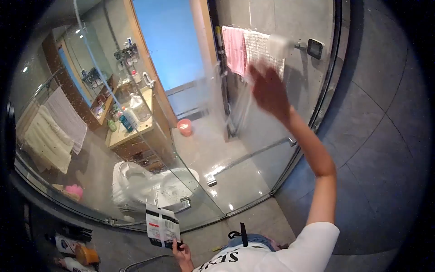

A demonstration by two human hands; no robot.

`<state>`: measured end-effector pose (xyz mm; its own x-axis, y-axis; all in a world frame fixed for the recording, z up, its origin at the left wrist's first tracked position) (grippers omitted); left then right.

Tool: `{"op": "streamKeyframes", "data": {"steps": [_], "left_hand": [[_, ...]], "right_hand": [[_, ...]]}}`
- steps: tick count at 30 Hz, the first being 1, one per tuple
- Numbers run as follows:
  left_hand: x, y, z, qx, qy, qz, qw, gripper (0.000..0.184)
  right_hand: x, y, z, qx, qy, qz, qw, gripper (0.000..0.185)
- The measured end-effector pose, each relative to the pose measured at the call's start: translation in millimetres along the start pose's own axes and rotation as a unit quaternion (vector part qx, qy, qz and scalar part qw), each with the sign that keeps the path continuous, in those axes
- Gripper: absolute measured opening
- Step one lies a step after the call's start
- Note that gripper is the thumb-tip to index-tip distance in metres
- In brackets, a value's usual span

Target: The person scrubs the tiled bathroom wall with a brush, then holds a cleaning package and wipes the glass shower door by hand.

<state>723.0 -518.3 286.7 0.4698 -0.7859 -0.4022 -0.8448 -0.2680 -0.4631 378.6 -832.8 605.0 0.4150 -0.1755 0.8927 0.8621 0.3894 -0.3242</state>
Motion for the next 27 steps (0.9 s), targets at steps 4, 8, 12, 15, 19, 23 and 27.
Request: {"op": "streamKeyframes", "data": {"steps": [4, 8, 12, 15, 19, 23, 27], "left_hand": [[5, 5, -23, -0.039, 0.121, 0.081, 0.989, 0.020], [0, 13, -52, -0.066, 0.165, 0.123, 0.976, 0.023], [3, 13, -47, -0.054, 0.205, 0.136, 0.968, 0.027], [4, 14, -26, -0.037, 0.213, 0.133, 0.967, 0.026], [18, 18, -21, 0.022, 0.188, 0.120, 0.975, 0.019], [5, 12, -73, -0.116, 0.125, 0.160, 0.972, 0.010], [17, 10, -55, -0.067, 0.210, 0.118, 0.968, 0.008]], "right_hand": [[83, 28, 20, 0.034, -0.110, -0.106, 0.988, 0.047], [-17, 98, -27, -0.058, -0.015, 0.156, 0.986, 0.039], [-130, -6, -53, 0.288, 0.176, -0.223, 0.914, 0.044], [-123, -25, -20, 0.138, -0.058, -0.337, 0.930, 0.050], [-122, 92, -51, 0.054, 0.015, -0.091, 0.994, 0.046], [12, 69, -7, -0.004, -0.006, -0.057, 0.998, 0.038], [53, -55, 22, -0.017, -0.106, -0.151, 0.983, 0.041]]}}
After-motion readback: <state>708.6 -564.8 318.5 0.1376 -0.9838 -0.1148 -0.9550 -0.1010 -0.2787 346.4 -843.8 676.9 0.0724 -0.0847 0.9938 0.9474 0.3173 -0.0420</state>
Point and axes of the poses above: each hand's wrist, its own x-axis towards the middle knuckle, its own z-axis out of the back of the hand, y = z × x, the point moved 2 cm from there along x, towards the middle knuckle, and after that the axes turned 2 degrees about -z, right-handed, at the moved point
